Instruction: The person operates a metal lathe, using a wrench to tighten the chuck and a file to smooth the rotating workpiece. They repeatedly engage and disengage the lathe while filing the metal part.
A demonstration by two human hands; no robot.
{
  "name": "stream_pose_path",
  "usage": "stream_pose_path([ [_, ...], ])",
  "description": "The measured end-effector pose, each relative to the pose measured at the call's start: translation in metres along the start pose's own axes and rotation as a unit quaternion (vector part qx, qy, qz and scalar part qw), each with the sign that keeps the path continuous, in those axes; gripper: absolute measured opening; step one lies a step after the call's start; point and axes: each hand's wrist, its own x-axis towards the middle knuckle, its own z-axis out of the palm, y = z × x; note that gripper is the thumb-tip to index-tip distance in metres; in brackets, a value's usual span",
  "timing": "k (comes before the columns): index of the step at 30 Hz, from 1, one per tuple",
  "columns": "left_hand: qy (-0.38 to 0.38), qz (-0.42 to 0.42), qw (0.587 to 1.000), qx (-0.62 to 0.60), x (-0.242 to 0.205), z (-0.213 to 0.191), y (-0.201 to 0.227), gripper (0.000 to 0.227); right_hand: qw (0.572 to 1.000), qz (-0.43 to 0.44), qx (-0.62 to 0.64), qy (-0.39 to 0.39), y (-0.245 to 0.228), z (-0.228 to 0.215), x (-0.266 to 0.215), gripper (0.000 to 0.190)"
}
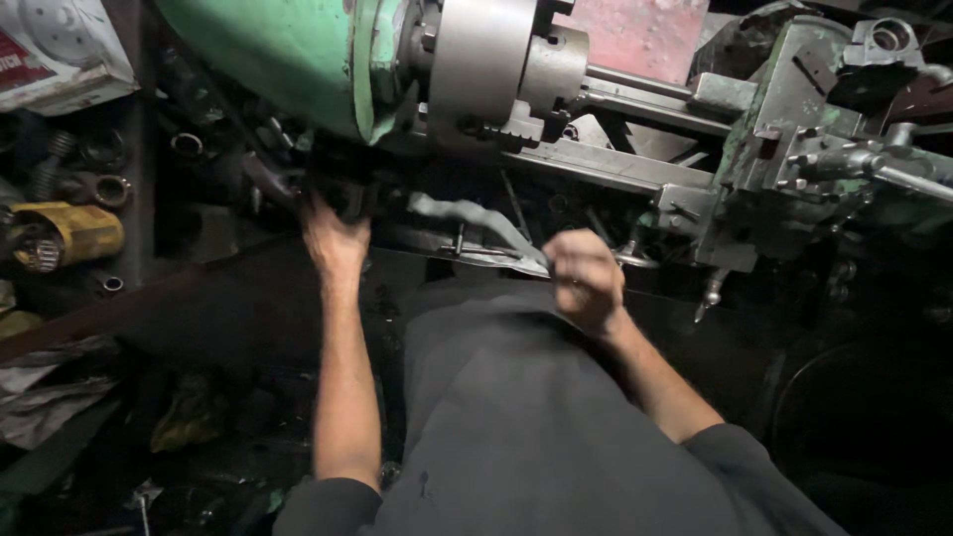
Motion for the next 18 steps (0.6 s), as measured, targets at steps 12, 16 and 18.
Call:
stream_pose_path([
  [12, -0.197, 0.095, 0.976, 0.005, -0.014, -0.023, 0.078, 0.05, 0.895, 0.352, -0.097, -0.256, 0.077, 0.026, -0.073, 0.04],
  [16, -0.392, 0.132, 0.889, -0.197, -0.049, 0.008, 0.104, 0.056, 0.857, 0.456, 0.079, -0.229, 0.082, 0.035, -0.09, 0.027],
  [18, -0.387, 0.119, 0.897, -0.178, -0.064, 0.03, 0.1, 0.043, 0.855, 0.469, 0.081, -0.205, 0.087, 0.035, -0.093, 0.028],
])
